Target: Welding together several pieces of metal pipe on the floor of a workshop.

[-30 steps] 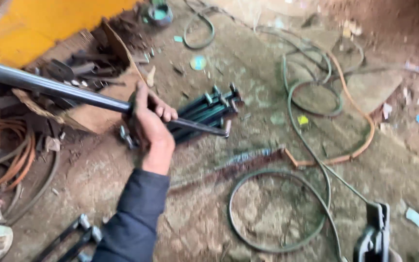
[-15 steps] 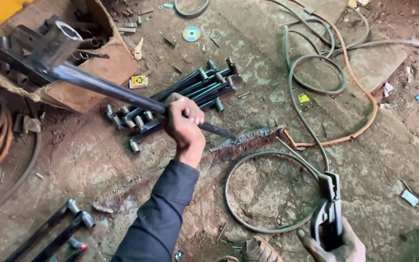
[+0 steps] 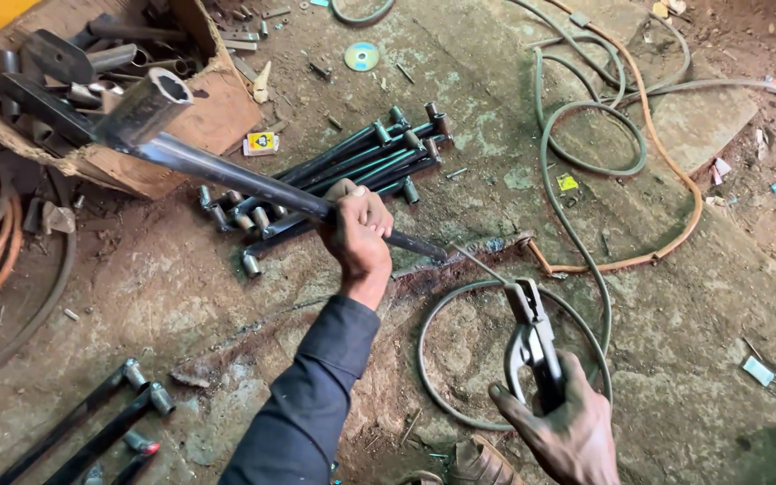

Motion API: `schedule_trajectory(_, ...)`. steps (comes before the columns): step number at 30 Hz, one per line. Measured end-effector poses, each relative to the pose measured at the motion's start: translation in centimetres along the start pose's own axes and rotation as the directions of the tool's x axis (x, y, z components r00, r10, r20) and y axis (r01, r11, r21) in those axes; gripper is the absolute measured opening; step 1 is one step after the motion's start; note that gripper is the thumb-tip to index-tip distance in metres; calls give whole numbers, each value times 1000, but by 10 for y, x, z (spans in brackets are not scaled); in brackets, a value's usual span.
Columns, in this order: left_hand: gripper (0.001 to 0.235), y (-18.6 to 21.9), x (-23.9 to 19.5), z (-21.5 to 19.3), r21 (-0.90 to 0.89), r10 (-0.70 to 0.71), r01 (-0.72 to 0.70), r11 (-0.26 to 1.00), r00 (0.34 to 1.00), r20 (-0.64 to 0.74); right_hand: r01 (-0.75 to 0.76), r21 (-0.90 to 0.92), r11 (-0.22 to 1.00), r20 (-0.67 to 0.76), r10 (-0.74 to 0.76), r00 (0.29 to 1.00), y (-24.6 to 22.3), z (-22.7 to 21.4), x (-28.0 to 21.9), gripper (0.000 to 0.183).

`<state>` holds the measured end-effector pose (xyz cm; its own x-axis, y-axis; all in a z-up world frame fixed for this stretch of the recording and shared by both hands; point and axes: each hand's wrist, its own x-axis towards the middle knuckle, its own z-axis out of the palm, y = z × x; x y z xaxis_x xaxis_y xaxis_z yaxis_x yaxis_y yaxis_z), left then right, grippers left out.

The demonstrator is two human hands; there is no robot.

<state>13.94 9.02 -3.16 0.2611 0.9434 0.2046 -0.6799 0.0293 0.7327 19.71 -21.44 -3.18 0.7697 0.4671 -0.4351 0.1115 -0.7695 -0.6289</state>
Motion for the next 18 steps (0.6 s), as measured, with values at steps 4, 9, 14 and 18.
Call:
schedule_trajectory(4,33,-2,3,1,-32,-1,-2,999,997,-80,115,-41,993,-44,-117,992,-12,4,2,69)
schedule_trajectory(9,31,-5,7,-3,-53,-64,59,997,992,-106,29,-152,988,63,-20,998,-20,0,6,68)
schedule_trajectory(14,28,-5,3,-6,-38,27,-28,999,999,-38,126,-88,988,-12,-127,992,-1,3,16,71)
schedule_trajectory(18,30,-10,3,-14,-58,-2,-2,998,998,-67,177,-52,983,-58,-180,982,-8,-2,15,76)
